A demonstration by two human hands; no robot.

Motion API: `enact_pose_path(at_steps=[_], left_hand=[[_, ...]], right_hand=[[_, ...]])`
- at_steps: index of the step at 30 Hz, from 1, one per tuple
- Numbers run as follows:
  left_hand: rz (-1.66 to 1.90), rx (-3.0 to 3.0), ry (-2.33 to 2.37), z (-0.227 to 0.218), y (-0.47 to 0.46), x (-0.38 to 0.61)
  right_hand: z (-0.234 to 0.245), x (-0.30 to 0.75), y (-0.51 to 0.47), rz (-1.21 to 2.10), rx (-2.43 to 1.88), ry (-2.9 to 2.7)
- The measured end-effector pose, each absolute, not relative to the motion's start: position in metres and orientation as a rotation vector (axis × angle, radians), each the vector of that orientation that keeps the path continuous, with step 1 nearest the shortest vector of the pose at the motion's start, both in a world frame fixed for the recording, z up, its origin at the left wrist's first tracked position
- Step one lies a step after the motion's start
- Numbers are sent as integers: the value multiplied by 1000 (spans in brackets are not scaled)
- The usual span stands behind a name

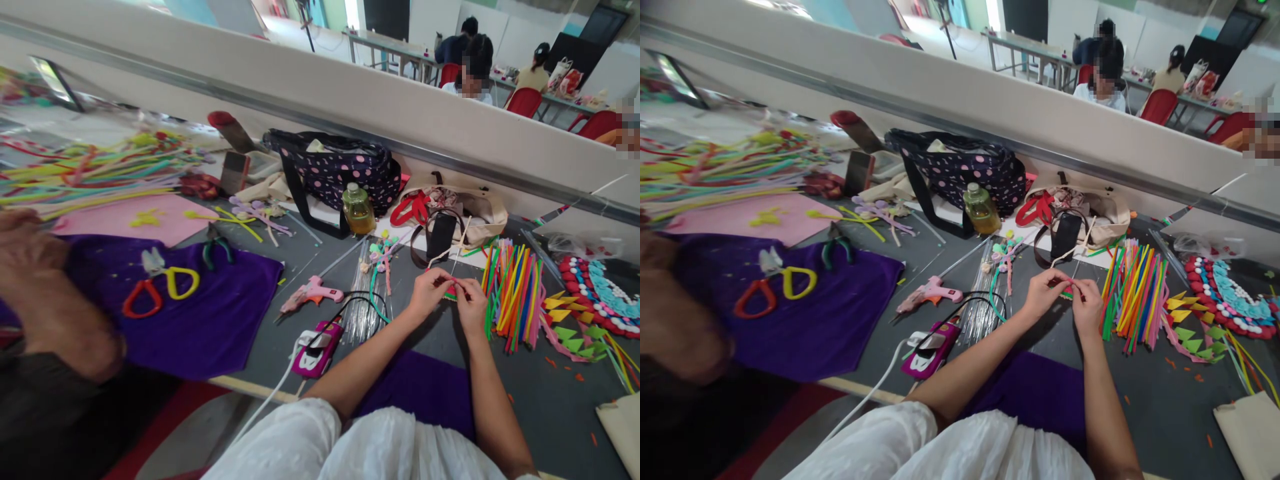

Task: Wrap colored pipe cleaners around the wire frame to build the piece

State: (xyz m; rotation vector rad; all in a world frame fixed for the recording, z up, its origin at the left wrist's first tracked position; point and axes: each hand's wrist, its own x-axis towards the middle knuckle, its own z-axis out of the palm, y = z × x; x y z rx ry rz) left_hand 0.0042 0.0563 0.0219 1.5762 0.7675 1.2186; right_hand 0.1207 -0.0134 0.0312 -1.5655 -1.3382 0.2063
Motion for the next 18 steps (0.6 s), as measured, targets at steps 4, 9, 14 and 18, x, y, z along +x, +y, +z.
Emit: enact_pose_path(at_steps=[4,9,14,18], left_hand=[[1246,1591,760,23,55,4],[1275,1587,748,27,52,4],[1314,1570,725,28,50,6],[1325,1602,727,29,49,6]], right_hand=[[30,120,-12,196,-1563,-1335],[29,120,-12,173,-1579,-1351],[30,119,-13,143,-1584,-1375],[31,120,-14,137,-1547,-1383]])
